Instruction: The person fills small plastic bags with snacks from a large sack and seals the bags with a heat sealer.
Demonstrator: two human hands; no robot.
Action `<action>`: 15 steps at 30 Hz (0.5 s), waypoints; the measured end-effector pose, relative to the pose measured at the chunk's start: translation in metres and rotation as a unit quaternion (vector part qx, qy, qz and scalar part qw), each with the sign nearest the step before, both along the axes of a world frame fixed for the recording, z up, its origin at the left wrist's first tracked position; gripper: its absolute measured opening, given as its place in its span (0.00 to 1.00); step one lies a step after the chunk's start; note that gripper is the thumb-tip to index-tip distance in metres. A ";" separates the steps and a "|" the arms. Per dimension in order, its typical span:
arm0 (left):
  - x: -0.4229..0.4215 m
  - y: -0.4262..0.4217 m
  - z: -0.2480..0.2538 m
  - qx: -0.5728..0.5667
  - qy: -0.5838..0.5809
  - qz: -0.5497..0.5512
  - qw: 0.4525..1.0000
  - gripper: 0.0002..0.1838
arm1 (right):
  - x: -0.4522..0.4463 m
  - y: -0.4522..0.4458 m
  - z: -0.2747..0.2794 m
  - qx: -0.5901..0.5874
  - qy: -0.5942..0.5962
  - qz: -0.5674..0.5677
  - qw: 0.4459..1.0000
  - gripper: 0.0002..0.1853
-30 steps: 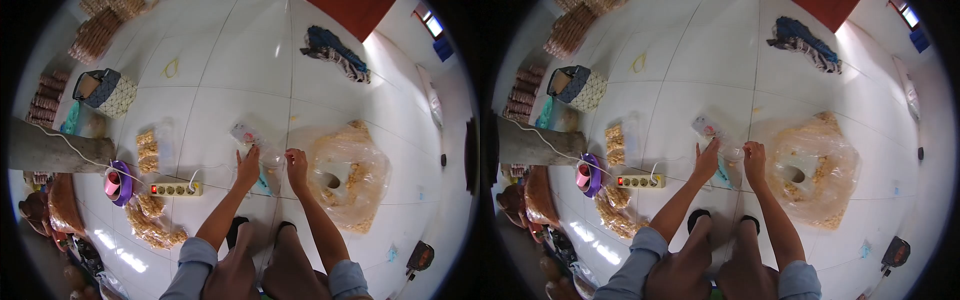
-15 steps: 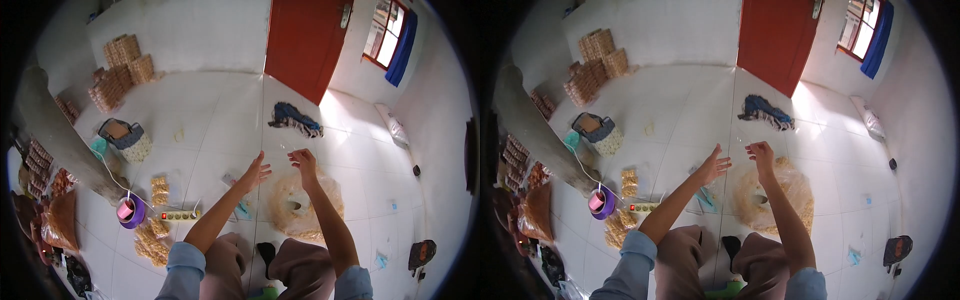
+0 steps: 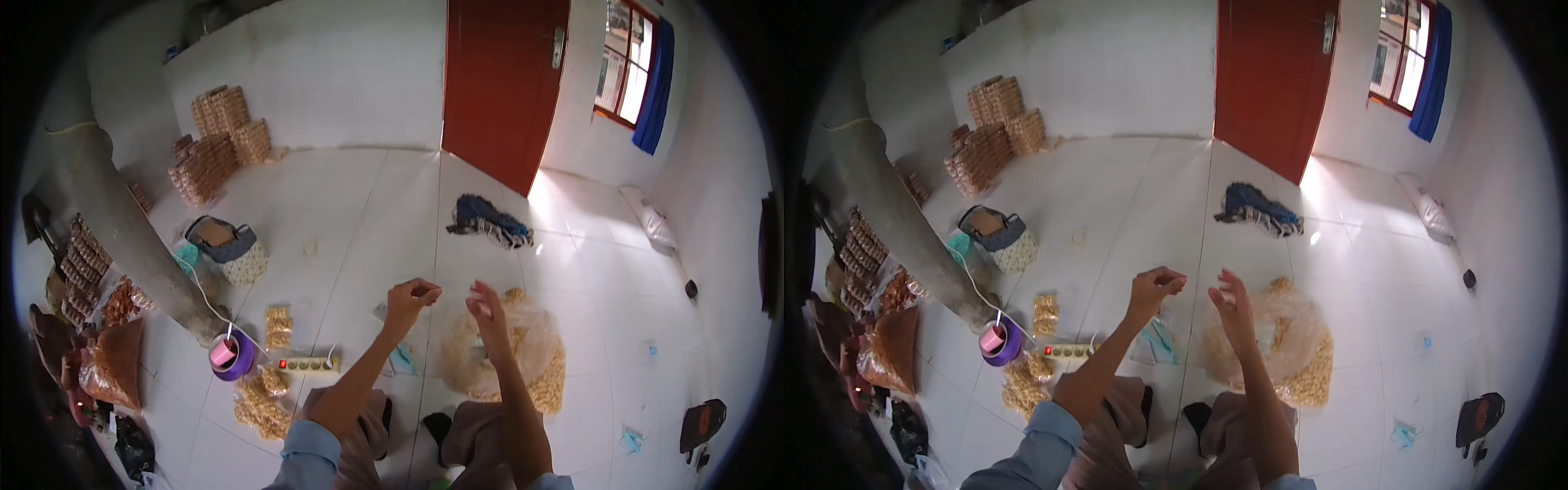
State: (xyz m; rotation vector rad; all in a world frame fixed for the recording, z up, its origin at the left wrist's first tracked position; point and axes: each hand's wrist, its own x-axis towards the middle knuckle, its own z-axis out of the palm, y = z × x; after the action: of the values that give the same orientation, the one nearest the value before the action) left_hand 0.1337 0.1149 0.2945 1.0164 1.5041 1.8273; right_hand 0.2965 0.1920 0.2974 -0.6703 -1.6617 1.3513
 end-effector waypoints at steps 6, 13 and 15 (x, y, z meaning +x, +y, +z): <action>0.008 -0.013 0.004 -0.119 0.144 -0.070 0.980 0.11 | -0.011 0.005 0.017 -0.027 -0.021 0.151 0.988 0.17; 0.008 -0.012 0.002 -0.123 0.115 -0.072 0.983 0.10 | -0.021 0.011 -0.003 0.035 -0.080 0.002 0.996 0.04; 0.005 -0.013 0.001 -0.085 0.041 -0.072 0.993 0.10 | -0.019 0.006 0.000 -0.005 -0.080 0.023 0.997 0.05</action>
State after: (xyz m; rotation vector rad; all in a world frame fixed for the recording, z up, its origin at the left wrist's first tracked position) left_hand 0.1391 0.1018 0.2952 1.0972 1.5622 1.5485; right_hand 0.2776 0.1983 0.2974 -0.7664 -1.8079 1.3692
